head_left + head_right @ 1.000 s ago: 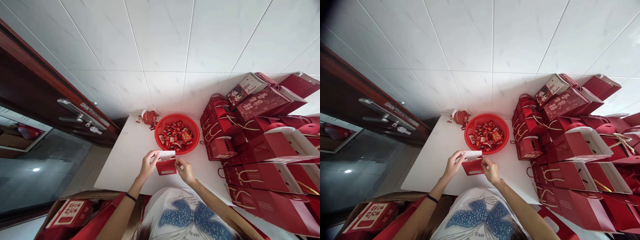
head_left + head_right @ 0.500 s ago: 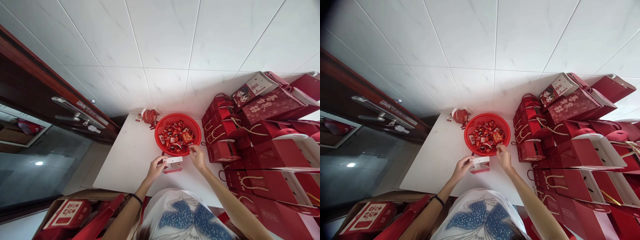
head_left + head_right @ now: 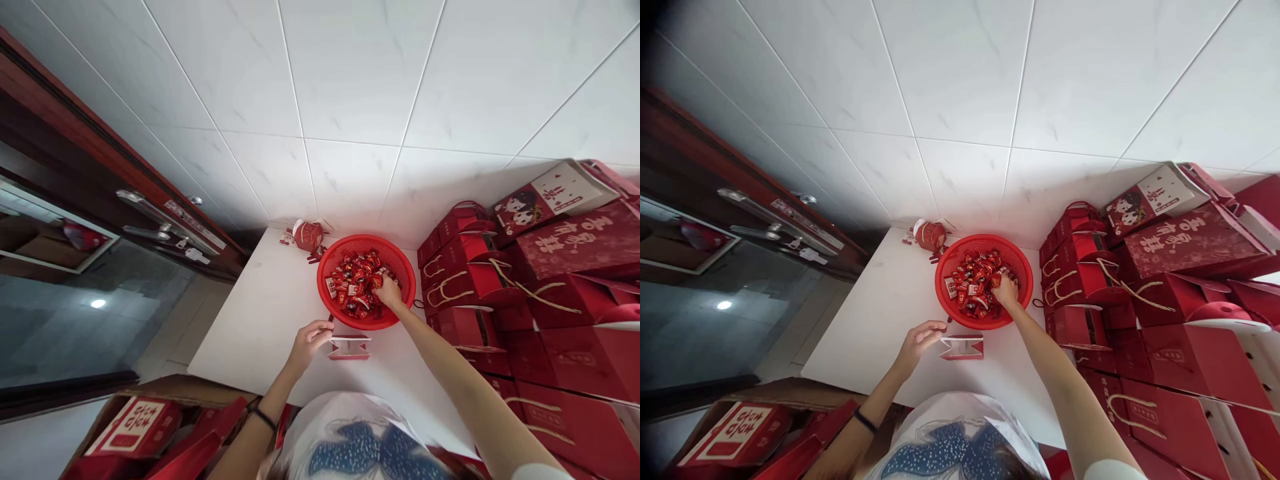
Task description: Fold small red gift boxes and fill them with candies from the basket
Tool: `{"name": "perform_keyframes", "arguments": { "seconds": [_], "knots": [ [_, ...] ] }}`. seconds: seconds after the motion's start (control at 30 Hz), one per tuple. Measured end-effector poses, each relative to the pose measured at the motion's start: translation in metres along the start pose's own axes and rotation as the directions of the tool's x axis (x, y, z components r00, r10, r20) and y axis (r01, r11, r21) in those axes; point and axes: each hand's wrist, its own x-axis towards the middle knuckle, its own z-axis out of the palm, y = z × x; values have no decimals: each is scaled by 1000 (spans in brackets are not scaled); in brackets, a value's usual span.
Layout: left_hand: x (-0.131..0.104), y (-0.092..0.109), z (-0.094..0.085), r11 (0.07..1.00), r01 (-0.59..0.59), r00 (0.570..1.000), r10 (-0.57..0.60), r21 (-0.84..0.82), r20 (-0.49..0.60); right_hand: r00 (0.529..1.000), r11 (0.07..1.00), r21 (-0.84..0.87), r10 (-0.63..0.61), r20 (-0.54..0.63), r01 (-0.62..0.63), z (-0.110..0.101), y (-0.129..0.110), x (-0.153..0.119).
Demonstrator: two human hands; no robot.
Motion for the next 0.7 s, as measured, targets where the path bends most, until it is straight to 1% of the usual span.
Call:
{"name": "perform_keyframes", "arguments": {
  "seconds": [0.07,0.17,0.27,0.33,0.4,0.47,0.53,0.6,0.63,0.7],
  "knots": [
    [8,-2,-3,1000,3,1000,-3,4,-17,999,987,157,34,38,-39,2,2,2],
    [29,-6,-5,998,-45,999,46,35,-23,996,944,325,40,75,-62,-2,4,-2],
    [60,-6,-4,985,-106,994,110,134,-22,994,881,465,50,97,-90,-13,9,-18],
    [85,-2,0,955,-152,988,155,253,8,989,802,585,49,139,-122,-21,15,-33],
    [111,4,9,897,-196,981,182,395,75,978,689,704,41,204,-175,-28,22,-50],
    [135,10,21,808,-236,971,170,540,169,966,604,765,38,254,-225,-32,30,-66],
    [158,15,35,685,-259,959,101,681,263,965,584,776,55,257,-240,-33,37,-81],
    [176,16,49,588,-266,951,30,764,308,967,569,786,81,242,-244,-32,42,-94],
    [184,15,55,559,-265,949,8,786,315,968,560,791,97,233,-247,-32,44,-100],
    [196,12,67,531,-260,950,-10,807,312,967,543,801,130,218,-253,-32,47,-110]
  ]
}}
